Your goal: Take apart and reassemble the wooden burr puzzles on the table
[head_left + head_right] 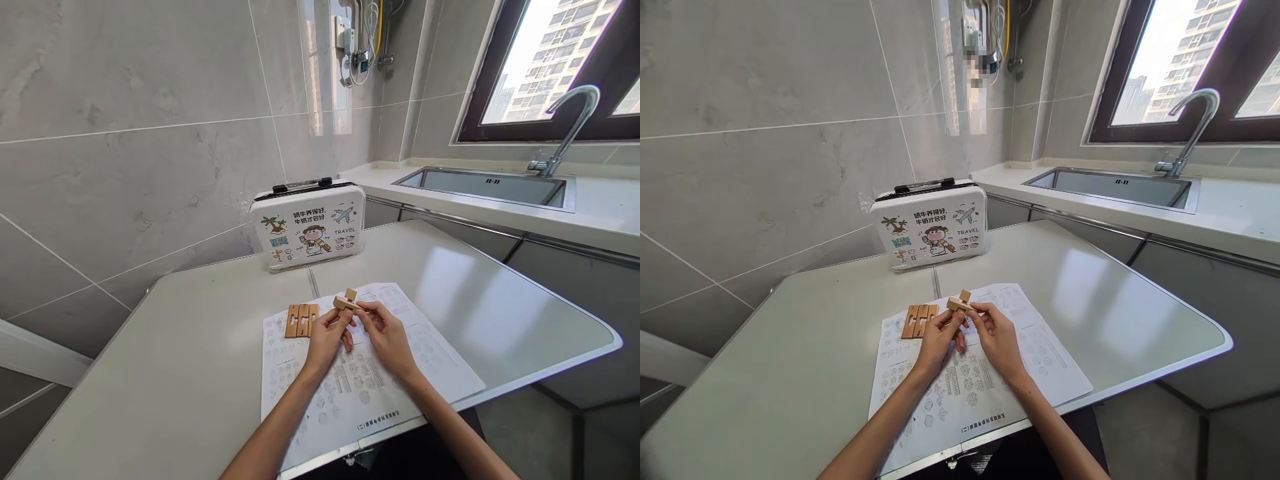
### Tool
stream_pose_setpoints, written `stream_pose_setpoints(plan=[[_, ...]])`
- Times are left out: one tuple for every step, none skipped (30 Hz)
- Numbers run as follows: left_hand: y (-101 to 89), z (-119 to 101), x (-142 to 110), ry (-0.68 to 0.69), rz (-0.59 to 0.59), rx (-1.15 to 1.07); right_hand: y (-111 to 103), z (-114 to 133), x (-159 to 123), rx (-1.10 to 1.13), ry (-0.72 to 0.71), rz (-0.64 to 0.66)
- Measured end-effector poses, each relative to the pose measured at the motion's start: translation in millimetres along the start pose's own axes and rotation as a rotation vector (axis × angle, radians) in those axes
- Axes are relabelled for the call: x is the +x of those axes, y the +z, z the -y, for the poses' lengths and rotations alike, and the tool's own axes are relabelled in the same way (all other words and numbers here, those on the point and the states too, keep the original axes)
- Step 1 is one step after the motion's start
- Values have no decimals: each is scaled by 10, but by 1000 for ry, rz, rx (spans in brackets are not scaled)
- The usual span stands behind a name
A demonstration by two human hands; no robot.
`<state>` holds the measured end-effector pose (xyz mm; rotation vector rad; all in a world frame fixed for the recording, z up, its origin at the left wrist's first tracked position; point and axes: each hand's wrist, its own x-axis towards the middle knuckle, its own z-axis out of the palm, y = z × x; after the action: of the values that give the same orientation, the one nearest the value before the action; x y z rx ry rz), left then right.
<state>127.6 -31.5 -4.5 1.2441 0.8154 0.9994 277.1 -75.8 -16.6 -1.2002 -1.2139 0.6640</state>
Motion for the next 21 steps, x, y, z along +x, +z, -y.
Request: stream_pose_setpoints(plan=[[1, 2, 0, 1, -2, 1, -5, -7, -1, 4, 6, 8], [1, 3, 0, 2, -4, 2, -9, -15, 0, 12, 10, 19], [2, 2, 0, 3, -5, 3, -12, -22, 0, 23, 13, 32], [3, 1, 1, 4, -6, 4, -14, -28, 1, 29, 12, 44], [3, -2, 2, 6, -7, 6, -16, -32, 1, 29, 8, 50], [3, -4, 3, 6, -6, 9, -18, -34, 0, 20, 4, 48], [4, -7, 3, 7, -6, 12, -19, -33, -1, 7, 0, 42], [4, -10, 4, 6, -6, 15, -21, -29, -4, -9, -3, 36], [5, -12, 4, 5, -5, 19, -24, -24, -6, -23, -5, 30], [5, -14, 4, 4, -4, 22, -26, -18, -9, -33, -6, 26], [5, -16, 4, 3, -3, 26, -29, -12, -10, -36, -6, 24], [5, -18, 4, 3, -3, 29, -32, -7, -10, -33, -5, 24], [5, -20, 4, 3, -4, 32, -36, -5, -8, -24, -1, 26], [5, -23, 4, 3, -6, 34, -39, -5, -4, -5, 5, 33], [6, -26, 4, 5, -8, 36, -41, -8, 1, 26, 13, 45], [7, -30, 4, 6, -10, 36, -43, -14, 7, 65, 25, 64], [8, -34, 4, 8, -11, 36, -44, -23, 14, 107, 38, 84], [10, -36, 5, 10, -12, 35, -45, -33, 19, 144, 49, 100], [11, -38, 6, 12, -12, 34, -44, -43, 22, 169, 55, 110], [12, -38, 8, 14, -12, 34, -43, -51, 23, 173, 55, 111], [12, -37, 10, 15, -12, 36, -42, -57, 22, 156, 48, 103]])
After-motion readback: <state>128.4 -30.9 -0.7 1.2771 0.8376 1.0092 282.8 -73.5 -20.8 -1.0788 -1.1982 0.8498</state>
